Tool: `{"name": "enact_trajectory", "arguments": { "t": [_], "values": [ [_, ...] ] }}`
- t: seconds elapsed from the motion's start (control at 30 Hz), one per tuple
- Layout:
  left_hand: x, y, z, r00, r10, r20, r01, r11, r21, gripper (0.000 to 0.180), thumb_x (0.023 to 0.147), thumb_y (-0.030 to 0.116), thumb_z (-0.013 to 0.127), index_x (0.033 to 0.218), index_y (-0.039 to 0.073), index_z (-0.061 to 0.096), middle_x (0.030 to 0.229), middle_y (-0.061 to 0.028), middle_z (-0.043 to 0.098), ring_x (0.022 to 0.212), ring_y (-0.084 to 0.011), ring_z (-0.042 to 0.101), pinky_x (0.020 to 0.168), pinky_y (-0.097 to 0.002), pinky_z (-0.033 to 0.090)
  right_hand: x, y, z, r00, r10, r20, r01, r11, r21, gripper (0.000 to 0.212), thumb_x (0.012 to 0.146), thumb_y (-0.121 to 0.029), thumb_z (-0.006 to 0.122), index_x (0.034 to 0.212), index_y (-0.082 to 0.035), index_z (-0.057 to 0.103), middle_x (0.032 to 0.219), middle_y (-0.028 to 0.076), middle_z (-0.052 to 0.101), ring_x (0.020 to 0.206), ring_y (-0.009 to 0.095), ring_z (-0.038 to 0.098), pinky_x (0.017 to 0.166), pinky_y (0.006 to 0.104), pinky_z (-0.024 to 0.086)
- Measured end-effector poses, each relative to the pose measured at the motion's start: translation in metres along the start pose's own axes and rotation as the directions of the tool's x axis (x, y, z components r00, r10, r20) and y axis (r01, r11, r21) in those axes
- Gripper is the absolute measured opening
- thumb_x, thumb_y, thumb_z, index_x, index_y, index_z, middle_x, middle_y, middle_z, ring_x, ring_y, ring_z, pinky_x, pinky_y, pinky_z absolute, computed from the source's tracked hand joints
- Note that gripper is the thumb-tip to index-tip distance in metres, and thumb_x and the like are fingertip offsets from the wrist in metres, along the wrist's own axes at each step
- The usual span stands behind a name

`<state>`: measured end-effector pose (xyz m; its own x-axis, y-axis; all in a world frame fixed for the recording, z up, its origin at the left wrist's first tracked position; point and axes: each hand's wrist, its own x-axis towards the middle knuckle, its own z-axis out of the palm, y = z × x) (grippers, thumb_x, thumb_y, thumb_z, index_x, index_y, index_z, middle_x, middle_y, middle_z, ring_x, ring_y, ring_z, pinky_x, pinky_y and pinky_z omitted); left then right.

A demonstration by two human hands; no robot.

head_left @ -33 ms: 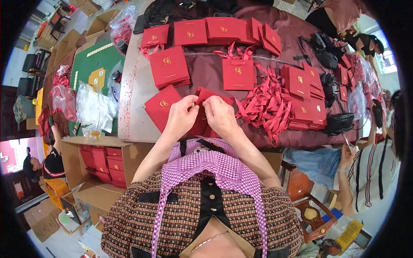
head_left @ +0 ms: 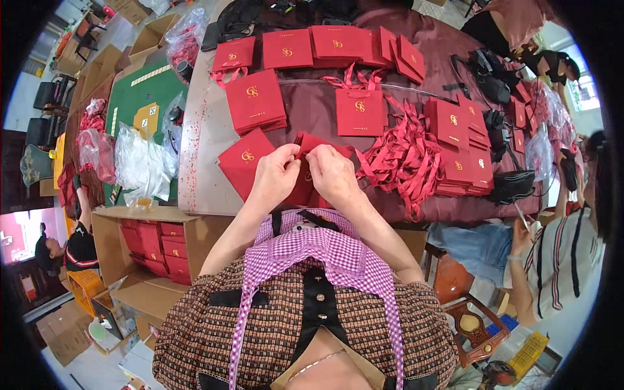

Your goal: The person attaches ribbons to red gift bags by hand at an assembly table.

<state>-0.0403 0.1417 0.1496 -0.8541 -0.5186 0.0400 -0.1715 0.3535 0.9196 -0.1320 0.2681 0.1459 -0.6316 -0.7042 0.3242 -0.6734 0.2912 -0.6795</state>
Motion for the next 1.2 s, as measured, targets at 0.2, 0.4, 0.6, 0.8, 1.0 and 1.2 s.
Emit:
{"name": "enact_trajectory", "arguments": {
  "t": [0.2,0.4,0.6,0.8,1.0,1.2],
  "values": [
    [-0.004,0.004,0.005,0.992,0.125,0.010,-0.125,0.986,0.110,0.025,0.080,-0.001,0.055,0.104,-0.004,0.060,0.089,-0.0153,0.067,0.081,-0.0199,0.065,0.071,-0.0292,0.050,-0.001,-0.005,-0.007,0.985,-0.153,0.073,0.168,0.948,-0.270,0.012,0.085,-0.014,0.056,0.082,-0.003,0.050,0.074,0.015,0.056,0.068,0.033,0.060,0.060,0.0429,0.049],
    [-0.004,0.010,0.003,0.969,0.247,0.005,-0.242,0.942,0.232,0.025,0.079,-0.001,0.056,0.103,-0.003,0.061,0.087,-0.0170,0.066,0.079,-0.0239,0.067,0.070,-0.0303,0.051,0.002,-0.006,-0.011,0.997,0.062,0.052,-0.065,0.997,0.047,0.013,0.086,-0.013,0.057,0.085,0.000,0.054,0.077,0.017,0.060,0.072,0.033,0.061,0.062,0.0399,0.050],
    [-0.001,0.000,-0.003,0.994,-0.087,0.070,0.098,0.977,-0.188,0.024,0.082,0.000,0.060,0.106,-0.005,0.060,0.077,-0.0035,0.064,0.069,-0.0072,0.056,0.062,-0.0233,0.046,0.000,-0.006,-0.028,0.940,0.295,0.172,-0.336,0.889,0.312,0.012,0.086,-0.008,0.060,0.091,0.003,0.061,0.078,0.013,0.065,0.073,0.017,0.063,0.066,0.0303,0.049],
    [0.004,0.004,-0.012,0.972,-0.144,0.184,0.189,0.947,-0.261,0.022,0.084,-0.001,0.059,0.106,-0.005,0.059,0.071,0.0063,0.051,0.064,-0.0007,0.044,0.055,-0.0183,0.037,-0.004,-0.009,-0.031,0.953,0.254,0.164,-0.287,0.931,0.228,0.013,0.085,-0.010,0.060,0.088,0.002,0.060,0.081,0.017,0.065,0.076,0.026,0.065,0.068,0.0338,0.050],
    [0.004,0.010,-0.014,0.971,-0.135,0.196,0.190,0.937,-0.294,0.022,0.083,-0.002,0.059,0.105,-0.004,0.059,0.070,0.0069,0.050,0.063,-0.0004,0.043,0.055,-0.0180,0.036,-0.004,-0.011,-0.029,0.958,0.249,0.140,-0.276,0.935,0.223,0.013,0.084,-0.010,0.061,0.087,0.002,0.058,0.081,0.018,0.065,0.078,0.030,0.065,0.068,0.0364,0.050],
    [0.002,0.016,-0.015,0.971,-0.108,0.213,0.170,0.937,-0.304,0.021,0.083,-0.002,0.058,0.104,-0.005,0.059,0.070,0.0065,0.049,0.064,-0.0009,0.043,0.055,-0.0185,0.036,-0.002,-0.011,-0.027,0.967,0.207,0.149,-0.234,0.954,0.187,0.017,0.086,-0.018,0.058,0.087,-0.001,0.055,0.082,0.020,0.062,0.079,0.038,0.062,0.068,0.0453,0.048]
  ]
}}
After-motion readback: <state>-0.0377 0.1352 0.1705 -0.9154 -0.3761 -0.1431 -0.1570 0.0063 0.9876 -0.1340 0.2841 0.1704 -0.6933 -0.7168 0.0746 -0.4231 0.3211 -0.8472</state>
